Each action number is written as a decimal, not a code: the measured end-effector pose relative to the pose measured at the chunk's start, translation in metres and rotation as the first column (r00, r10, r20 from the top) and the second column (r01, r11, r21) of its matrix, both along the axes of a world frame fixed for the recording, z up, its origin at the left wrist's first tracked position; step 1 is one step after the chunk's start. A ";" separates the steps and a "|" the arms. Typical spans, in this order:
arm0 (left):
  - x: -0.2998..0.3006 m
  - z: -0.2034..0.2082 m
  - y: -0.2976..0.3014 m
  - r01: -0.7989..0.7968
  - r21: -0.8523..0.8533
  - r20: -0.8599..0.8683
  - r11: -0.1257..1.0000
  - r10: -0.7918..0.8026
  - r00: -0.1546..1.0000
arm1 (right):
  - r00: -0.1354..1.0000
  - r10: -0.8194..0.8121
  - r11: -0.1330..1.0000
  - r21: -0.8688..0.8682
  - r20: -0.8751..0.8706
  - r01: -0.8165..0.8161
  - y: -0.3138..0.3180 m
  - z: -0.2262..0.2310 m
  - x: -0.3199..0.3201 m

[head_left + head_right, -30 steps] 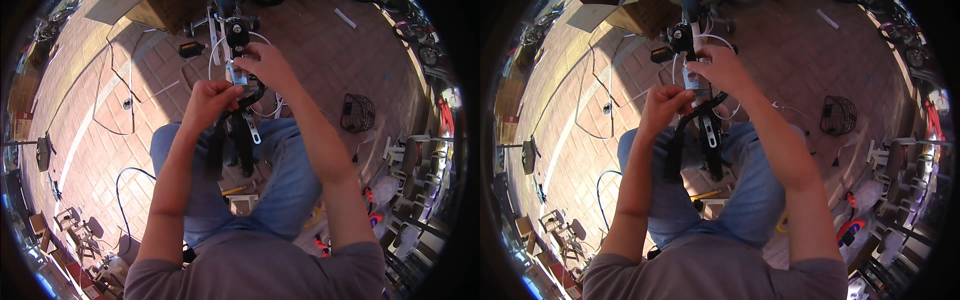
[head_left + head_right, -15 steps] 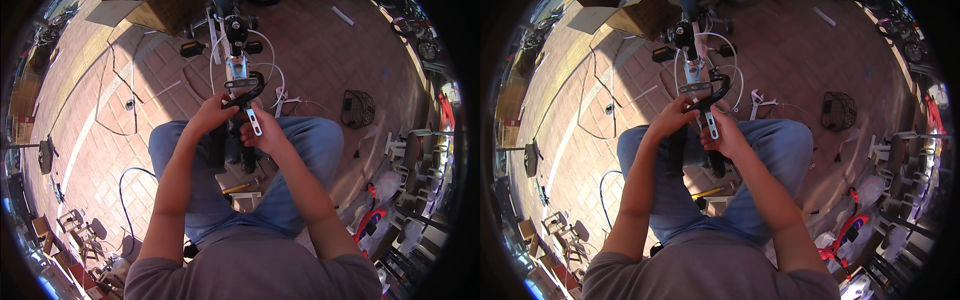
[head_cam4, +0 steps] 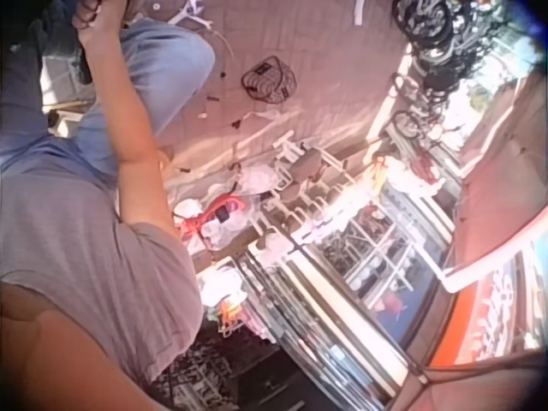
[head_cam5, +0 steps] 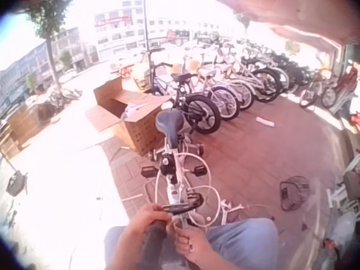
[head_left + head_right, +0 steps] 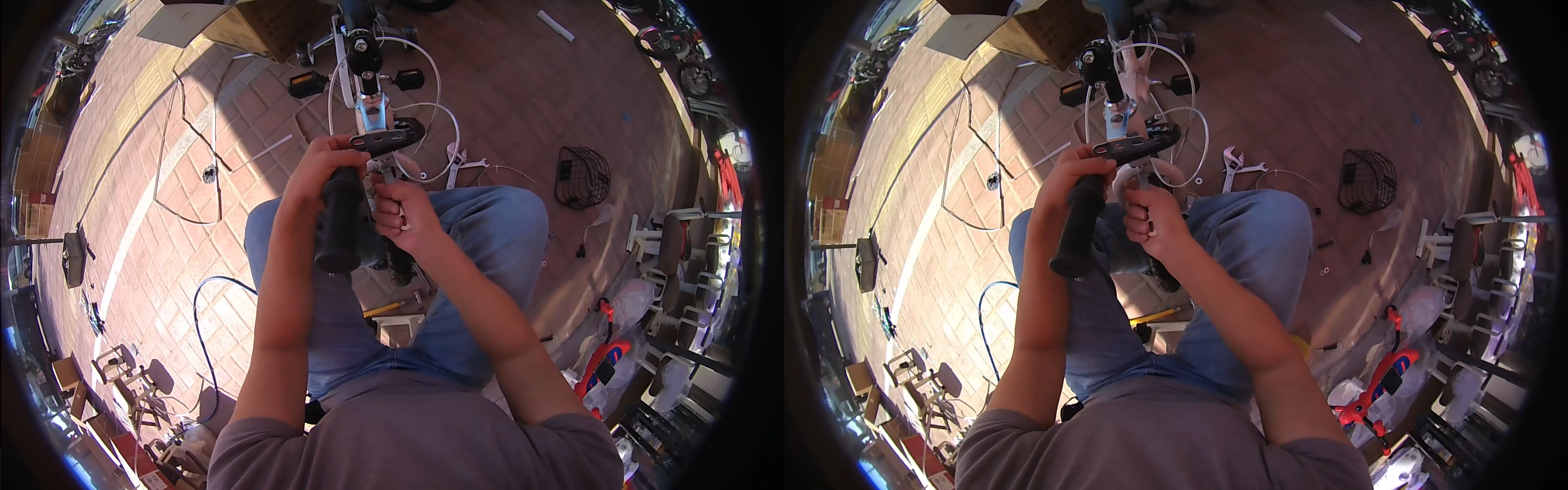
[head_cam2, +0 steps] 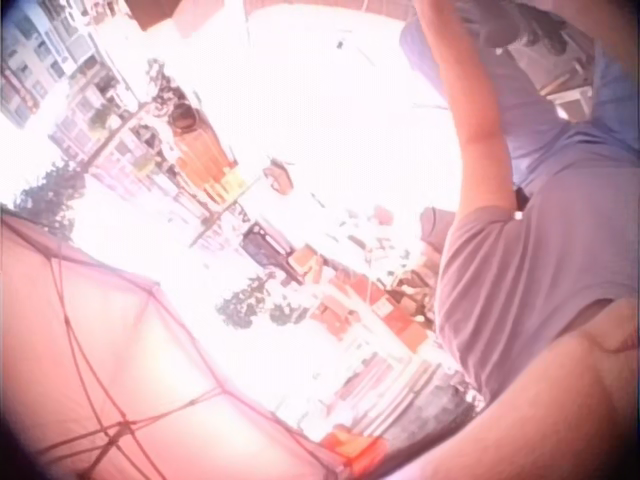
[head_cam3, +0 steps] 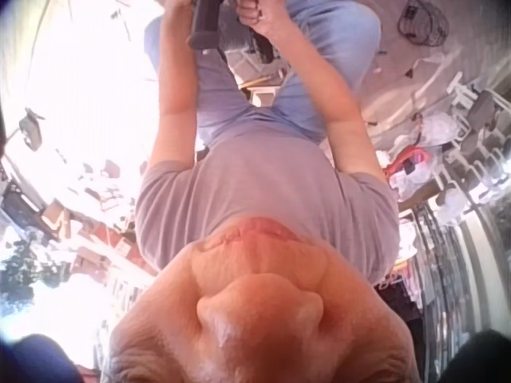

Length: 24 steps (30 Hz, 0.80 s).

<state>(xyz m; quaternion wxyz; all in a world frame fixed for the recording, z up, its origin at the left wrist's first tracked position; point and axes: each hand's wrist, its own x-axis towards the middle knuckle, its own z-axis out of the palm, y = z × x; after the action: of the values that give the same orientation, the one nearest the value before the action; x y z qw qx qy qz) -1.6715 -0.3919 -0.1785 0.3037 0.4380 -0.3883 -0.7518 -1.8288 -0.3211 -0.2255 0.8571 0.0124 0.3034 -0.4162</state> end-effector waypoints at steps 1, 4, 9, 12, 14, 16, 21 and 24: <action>0.001 -0.001 -0.002 -0.004 -0.007 -0.011 1.000 0.004 1.000 | 0.999 -0.016 1.000 -0.017 -0.037 0.015 0.001 0.002 0.004; 0.002 0.000 -0.003 -0.002 -0.040 -0.007 0.999 0.002 1.000 | 0.990 -0.067 0.997 -0.050 -0.126 0.061 0.003 0.008 0.016; -0.003 0.002 -0.001 -0.018 -0.090 -0.010 0.996 0.017 1.000 | 0.968 -0.149 0.988 -0.067 -0.200 0.138 0.008 0.010 0.028; -0.002 0.001 -0.002 -0.018 -0.090 0.004 0.996 0.018 1.000 | 0.940 -0.189 0.981 -0.096 -0.285 0.168 0.010 0.007 0.036; -0.002 0.003 -0.001 -0.023 -0.068 -0.002 0.997 0.023 1.000 | 0.921 -0.189 0.981 -0.097 -0.340 0.166 0.009 0.010 0.040; -0.003 -0.002 -0.004 -0.021 -0.095 0.005 0.995 0.021 1.000 | 0.910 -0.196 0.980 -0.099 -0.364 0.171 0.009 0.006 0.044; -0.004 -0.007 -0.006 -0.022 -0.071 -0.040 0.997 0.019 0.999 | 0.968 -0.114 0.992 -0.073 -0.222 0.100 0.006 0.003 0.029; -0.004 -0.005 -0.006 0.001 -0.062 -0.054 0.998 -0.005 0.999 | 0.987 -0.057 0.994 -0.103 -0.148 0.042 0.008 0.005 0.018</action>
<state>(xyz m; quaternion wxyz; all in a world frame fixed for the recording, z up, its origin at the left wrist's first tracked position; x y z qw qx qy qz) -1.6750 -0.3977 -0.1833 0.3265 0.4072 -0.4038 -0.7514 -1.8108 -0.3128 -0.2209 0.8206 -0.0544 0.3460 -0.4517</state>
